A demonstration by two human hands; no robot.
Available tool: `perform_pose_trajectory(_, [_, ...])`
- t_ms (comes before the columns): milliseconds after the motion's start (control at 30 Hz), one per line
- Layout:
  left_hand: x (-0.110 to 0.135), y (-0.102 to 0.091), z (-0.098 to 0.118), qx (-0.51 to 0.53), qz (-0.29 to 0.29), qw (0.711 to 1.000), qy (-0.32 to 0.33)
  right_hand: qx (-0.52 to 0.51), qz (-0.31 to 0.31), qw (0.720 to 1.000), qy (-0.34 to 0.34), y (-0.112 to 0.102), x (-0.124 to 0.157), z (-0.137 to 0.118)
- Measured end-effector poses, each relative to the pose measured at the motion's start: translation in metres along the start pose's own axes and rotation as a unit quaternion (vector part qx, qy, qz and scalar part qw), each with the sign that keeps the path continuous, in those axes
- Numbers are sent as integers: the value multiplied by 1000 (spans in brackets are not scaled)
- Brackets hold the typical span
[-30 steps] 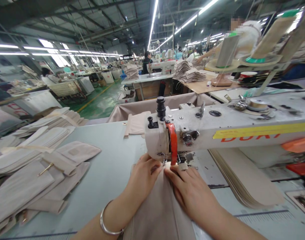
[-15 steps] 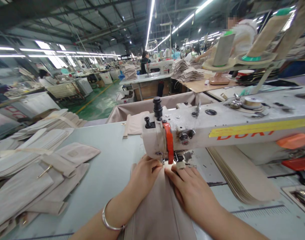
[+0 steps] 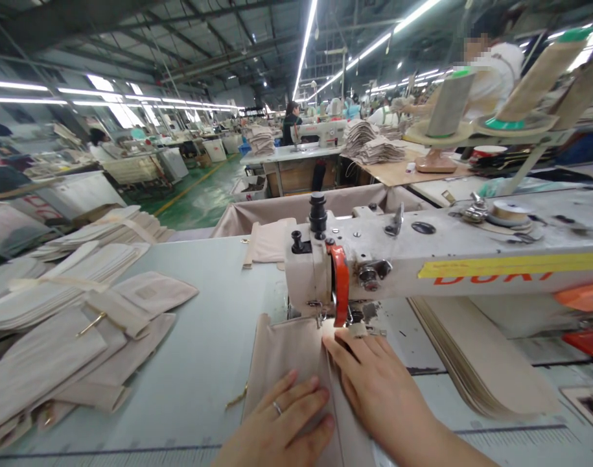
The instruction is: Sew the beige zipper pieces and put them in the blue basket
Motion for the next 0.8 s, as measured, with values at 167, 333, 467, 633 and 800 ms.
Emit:
perform_pose_trajectory(167, [-3,-2,-6,20,-23,1000,3,6,9,1000,-7,1,1,1])
perform_pose_trajectory(333, [-3,3,-10,45,-27,999,11,6,7,1000,-2,3,1,2])
perform_pose_trajectory(467, [-6,1,-11,66,-52,996,-1,1,6,1000,2,3,1,2])
perform_pose_trajectory(633, [-8,6,-12,86,-7,996,-23,9,6,1000,1,1,1,2])
perform_pose_trajectory(800, [-8,15,-17,99,52,993,-29,-3,4,1000,1,1,1,2])
Point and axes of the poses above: each hand's wrist, its own x-axis away from the middle knuckle, its own y-axis out of the palm, z = x × y, the point moved 3 cm from there along -x, towards the middle knuckle, and after that the axes turned 6 degrees about y, right-handed, at the moved point
